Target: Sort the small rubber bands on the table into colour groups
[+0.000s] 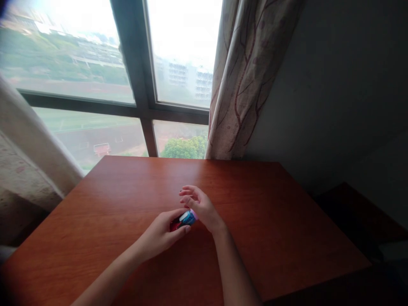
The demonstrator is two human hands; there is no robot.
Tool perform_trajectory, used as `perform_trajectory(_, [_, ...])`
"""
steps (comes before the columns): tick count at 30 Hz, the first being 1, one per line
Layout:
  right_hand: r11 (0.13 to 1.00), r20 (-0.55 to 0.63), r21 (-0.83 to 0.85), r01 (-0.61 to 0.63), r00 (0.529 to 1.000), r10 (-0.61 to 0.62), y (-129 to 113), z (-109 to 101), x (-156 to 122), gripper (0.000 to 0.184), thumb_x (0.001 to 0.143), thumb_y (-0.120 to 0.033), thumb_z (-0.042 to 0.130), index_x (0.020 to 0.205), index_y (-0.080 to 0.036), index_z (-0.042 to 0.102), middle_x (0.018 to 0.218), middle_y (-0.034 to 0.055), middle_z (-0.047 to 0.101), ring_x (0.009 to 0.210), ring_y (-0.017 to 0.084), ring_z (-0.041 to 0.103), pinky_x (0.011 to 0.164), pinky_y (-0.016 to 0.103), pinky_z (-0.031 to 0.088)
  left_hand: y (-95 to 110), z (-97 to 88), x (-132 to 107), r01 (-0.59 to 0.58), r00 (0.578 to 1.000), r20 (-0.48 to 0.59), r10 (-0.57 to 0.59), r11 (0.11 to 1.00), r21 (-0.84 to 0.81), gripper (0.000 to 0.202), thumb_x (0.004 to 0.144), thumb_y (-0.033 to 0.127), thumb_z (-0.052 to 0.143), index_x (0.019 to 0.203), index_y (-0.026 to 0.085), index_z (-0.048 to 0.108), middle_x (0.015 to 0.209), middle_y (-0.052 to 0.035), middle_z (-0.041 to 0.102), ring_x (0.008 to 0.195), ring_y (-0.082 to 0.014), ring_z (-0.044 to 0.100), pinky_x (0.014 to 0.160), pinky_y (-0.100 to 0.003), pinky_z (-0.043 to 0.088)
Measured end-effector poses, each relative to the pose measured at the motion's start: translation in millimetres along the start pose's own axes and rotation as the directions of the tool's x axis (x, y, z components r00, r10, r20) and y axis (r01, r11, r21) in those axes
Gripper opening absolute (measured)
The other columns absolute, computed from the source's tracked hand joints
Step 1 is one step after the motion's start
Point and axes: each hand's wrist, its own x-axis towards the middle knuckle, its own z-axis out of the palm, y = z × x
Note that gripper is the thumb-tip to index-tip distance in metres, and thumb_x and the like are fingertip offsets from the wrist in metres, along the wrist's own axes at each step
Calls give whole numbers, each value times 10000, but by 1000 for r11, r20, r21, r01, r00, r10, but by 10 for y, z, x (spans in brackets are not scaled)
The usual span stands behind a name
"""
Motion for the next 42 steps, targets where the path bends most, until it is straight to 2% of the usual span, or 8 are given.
perform_trajectory(5, [993,-1,-117,-10,1000,10,-16,-40,-14,433,787,-366,741,1177,-223,620,1113,51,668,1007,204,622,863,310,496,-31,-114,19,39,990,-136,-46,998,-48,291,868,354,587,1056,151,677,914,-35,690,826,-202,586,755,-261,433])
perform_trajectory(9, [993,62,-116,20,998,-12,-43,-36,-44,373,826,-378,692,1160,-223,633,1063,33,671,921,183,625,762,267,501,-49,-151,20,46,997,-60,-50,996,-76,313,880,359,577,1090,146,669,923,-37,684,839,-199,583,767,-264,437])
perform_trajectory(14, [940,-190,-337,51,974,-121,86,23,63,270,838,-444,651,827,-174,645,730,8,645,623,132,569,560,226,456,-43,-120,12,87,996,9,-86,993,-78,270,855,332,607,1037,149,690,852,-17,665,782,-178,553,725,-256,424])
perform_trajectory(19, [916,-318,-398,45,930,-184,170,-81,181,265,893,-416,487,934,-184,608,822,35,674,653,151,618,528,236,483,-92,-235,41,148,978,-93,-189,931,-333,301,779,393,716,941,139,702,814,-31,661,747,-171,566,702,-259,442])
perform_trajectory(24, [793,-297,-608,-22,933,-202,278,-131,312,153,809,-244,510,798,-193,654,771,31,661,684,170,596,630,275,488,-135,-395,49,140,938,-220,-267,874,-465,391,809,483,673,1007,147,650,872,-54,672,725,-161,600,674,-260,475])
perform_trajectory(27, [686,-267,-727,-36,935,-234,330,-50,401,91,753,-210,617,815,-213,683,898,46,649,824,194,596,760,299,469,-146,-432,48,114,920,-274,-281,858,-500,426,777,469,720,1047,146,657,917,-68,693,807,-182,633,742,-273,492])
perform_trajectory(32, [588,-192,-808,-30,957,-216,345,65,456,38,751,-188,670,734,-222,677,872,42,631,812,187,582,753,289,440,-137,-410,62,63,906,-334,-261,862,-503,506,697,392,809,1121,149,679,967,-76,732,945,-236,661,838,-302,501])
perform_trajectory(42, [738,-145,-668,90,958,-248,107,-95,263,143,836,-308,611,783,-180,647,781,18,662,732,158,608,682,244,469,-136,-319,63,49,956,-263,-129,955,-291,481,754,327,755,1191,150,659,1151,-100,723,1063,-279,662,948,-371,505])
